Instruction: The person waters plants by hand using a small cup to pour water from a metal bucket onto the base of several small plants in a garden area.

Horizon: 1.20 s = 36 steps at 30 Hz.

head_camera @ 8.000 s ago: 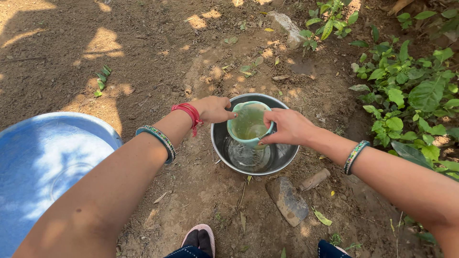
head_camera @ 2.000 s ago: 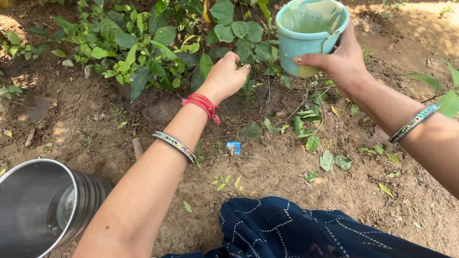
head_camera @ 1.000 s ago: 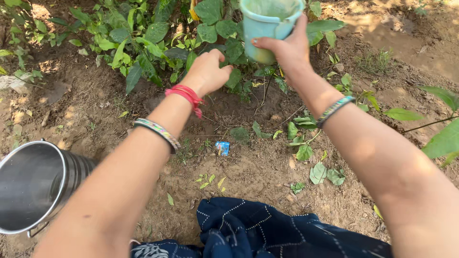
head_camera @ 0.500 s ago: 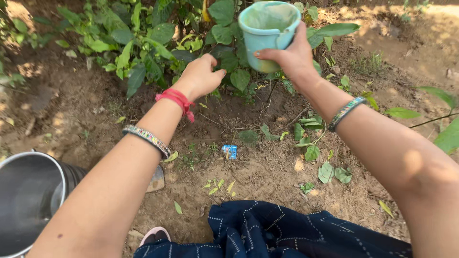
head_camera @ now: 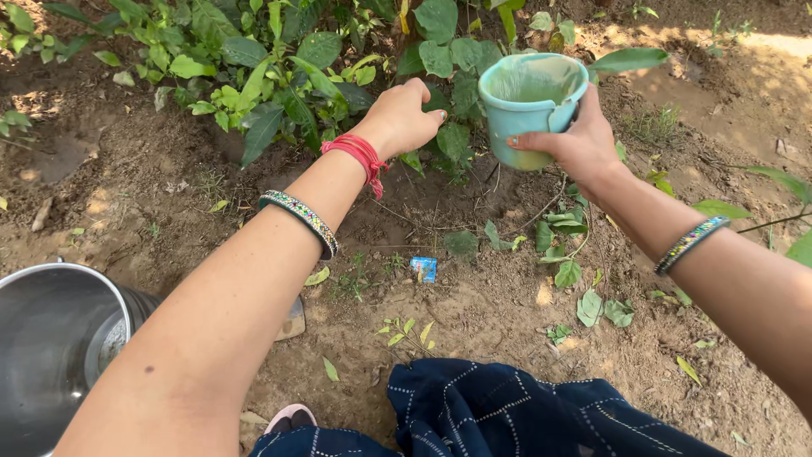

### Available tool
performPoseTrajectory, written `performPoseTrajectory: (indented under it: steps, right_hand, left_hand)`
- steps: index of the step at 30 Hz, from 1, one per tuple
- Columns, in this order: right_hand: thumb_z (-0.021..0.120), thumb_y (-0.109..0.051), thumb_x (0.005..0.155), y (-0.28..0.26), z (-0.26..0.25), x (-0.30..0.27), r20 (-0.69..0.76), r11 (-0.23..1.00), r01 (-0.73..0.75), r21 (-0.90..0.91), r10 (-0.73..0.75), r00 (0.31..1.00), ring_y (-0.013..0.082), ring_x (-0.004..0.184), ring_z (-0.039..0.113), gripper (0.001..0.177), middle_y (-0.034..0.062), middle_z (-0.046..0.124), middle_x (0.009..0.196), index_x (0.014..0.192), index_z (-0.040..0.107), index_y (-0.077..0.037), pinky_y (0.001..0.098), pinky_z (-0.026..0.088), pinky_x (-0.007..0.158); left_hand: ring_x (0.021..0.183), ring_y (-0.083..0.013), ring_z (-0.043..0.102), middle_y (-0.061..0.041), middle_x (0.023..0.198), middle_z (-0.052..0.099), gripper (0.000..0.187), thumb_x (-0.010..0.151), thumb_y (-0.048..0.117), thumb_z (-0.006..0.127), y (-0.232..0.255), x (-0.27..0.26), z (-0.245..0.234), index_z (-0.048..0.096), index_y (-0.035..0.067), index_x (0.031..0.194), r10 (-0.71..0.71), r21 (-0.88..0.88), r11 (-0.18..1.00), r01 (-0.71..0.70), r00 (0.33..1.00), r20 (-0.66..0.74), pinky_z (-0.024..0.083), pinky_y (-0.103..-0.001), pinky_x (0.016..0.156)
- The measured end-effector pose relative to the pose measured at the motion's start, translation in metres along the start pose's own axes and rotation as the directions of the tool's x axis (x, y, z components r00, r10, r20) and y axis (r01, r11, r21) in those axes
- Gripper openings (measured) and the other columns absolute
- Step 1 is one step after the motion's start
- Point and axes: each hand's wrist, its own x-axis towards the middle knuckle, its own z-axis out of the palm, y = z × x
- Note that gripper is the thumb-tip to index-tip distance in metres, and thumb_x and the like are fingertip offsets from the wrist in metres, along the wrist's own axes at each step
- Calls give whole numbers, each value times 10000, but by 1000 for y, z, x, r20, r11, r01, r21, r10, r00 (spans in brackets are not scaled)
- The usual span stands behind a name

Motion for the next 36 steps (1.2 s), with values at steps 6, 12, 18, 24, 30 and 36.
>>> performPoseTrajectory:
  steps: [6, 12, 18, 24, 30, 36]
  right_hand:
    - [916, -104, 631, -25, -8, -1, 15, 994, -101, -46, 101, 995, 279, 1282, 609, 1004, 121, 569, 1379, 1469, 363, -73, 431, 565, 1035]
    - [889, -122, 678, -42, -7, -4, 23, 991, -134, 6, 133, 991, 286, 1244, 644, 966, 112, 570, 1392, 1477, 347, -105, 446, 637, 842]
    - [887, -118, 669, -22, 6, -13, -9, 981, -125, 145, 128, 992, 286, 1279, 614, 976, 101, 550, 1406, 1481, 346, -132, 448, 646, 859]
    - [939, -172, 670, 5, 9, -4, -18, 999, -42, 4, 42, 999, 275, 1295, 608, 960, 138, 576, 1389, 1446, 385, -58, 412, 561, 1043]
    - [955, -232, 622, 16, 11, 2, -40, 989, -35, -142, 30, 999, 253, 1244, 622, 984, 134, 605, 1349, 1421, 416, -36, 393, 531, 1040]
    - [956, -324, 588, 20, 14, 5, -16, 952, -13, -304, 9, 1000, 254, 1216, 622, 1024, 139, 617, 1332, 1418, 432, -36, 399, 504, 1037]
  left_hand:
    - [1191, -337, 630, -196, 1261, 659, 534, 916, 393, 690, -3, -4, -9, 586, 16, 1280, -3, -69, 998, 3, 1000, 7, 488, -412, 1008]
    - [1122, -294, 682, -160, 1196, 704, 504, 905, 393, 682, 0, -6, -16, 610, 35, 1253, -32, -152, 988, 35, 999, 24, 521, -394, 972]
    - [1099, -301, 674, -160, 1175, 701, 506, 908, 391, 702, 0, -6, -10, 610, 31, 1252, 31, -109, 994, -32, 999, -9, 517, -395, 956]
    - [1099, -299, 680, -166, 1177, 708, 507, 909, 388, 699, 3, -9, -12, 610, 25, 1252, 12, -127, 992, -14, 1000, -18, 520, -394, 955]
    - [1116, -304, 681, -175, 1190, 700, 521, 908, 383, 691, 9, -10, -7, 595, 21, 1270, -8, -112, 994, 10, 1000, 21, 522, -399, 958]
    - [1142, -322, 666, -193, 1217, 686, 520, 908, 380, 698, 10, -7, -3, 603, 12, 1262, 32, -100, 994, -30, 999, 13, 516, -403, 969]
